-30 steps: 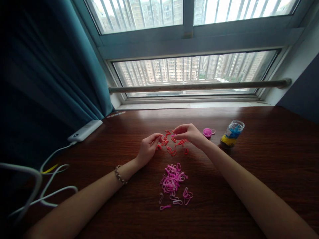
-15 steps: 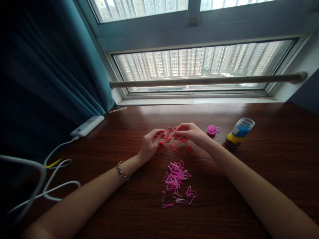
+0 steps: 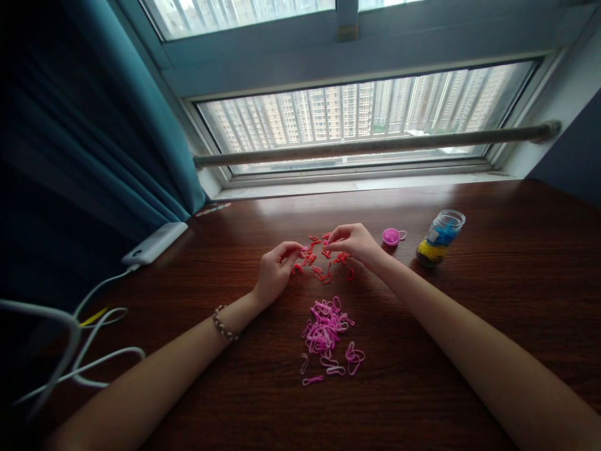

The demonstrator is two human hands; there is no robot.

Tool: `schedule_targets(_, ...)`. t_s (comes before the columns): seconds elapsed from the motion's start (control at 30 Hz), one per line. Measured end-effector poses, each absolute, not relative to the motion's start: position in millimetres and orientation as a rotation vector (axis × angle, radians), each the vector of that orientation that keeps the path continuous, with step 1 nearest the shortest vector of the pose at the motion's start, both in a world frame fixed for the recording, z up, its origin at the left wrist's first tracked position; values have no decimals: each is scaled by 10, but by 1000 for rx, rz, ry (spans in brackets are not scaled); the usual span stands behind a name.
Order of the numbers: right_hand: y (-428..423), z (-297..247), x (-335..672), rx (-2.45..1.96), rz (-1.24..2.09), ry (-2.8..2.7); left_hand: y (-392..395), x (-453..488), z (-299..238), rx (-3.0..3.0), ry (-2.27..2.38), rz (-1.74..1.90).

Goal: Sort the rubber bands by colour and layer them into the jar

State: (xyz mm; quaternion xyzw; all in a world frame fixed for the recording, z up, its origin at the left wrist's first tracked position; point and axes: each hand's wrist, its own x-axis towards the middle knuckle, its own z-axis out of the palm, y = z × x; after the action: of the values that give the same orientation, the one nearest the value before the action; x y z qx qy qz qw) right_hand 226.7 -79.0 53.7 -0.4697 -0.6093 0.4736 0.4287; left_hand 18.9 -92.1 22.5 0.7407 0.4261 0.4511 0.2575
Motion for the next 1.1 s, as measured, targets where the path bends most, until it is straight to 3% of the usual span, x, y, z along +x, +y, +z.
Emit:
schedule_targets(0.33, -757, 475, 2270, -1121, 1313, -1438, -945, 209, 290, 2046, 1150, 1237)
schedule_targets(0.77, -769, 585, 2301, -1209, 1244, -1459, -930, 209, 253, 1962, 1175, 1243)
schedule_targets(1.0, -1138, 914, 2186, -1097, 1417, -1969, -937, 210, 275, 1958, 1128, 1232)
schedule_targets(1.1, -1471, 890, 2075, -1076, 1230, -2137, -989, 210, 314, 2141, 1043, 1175)
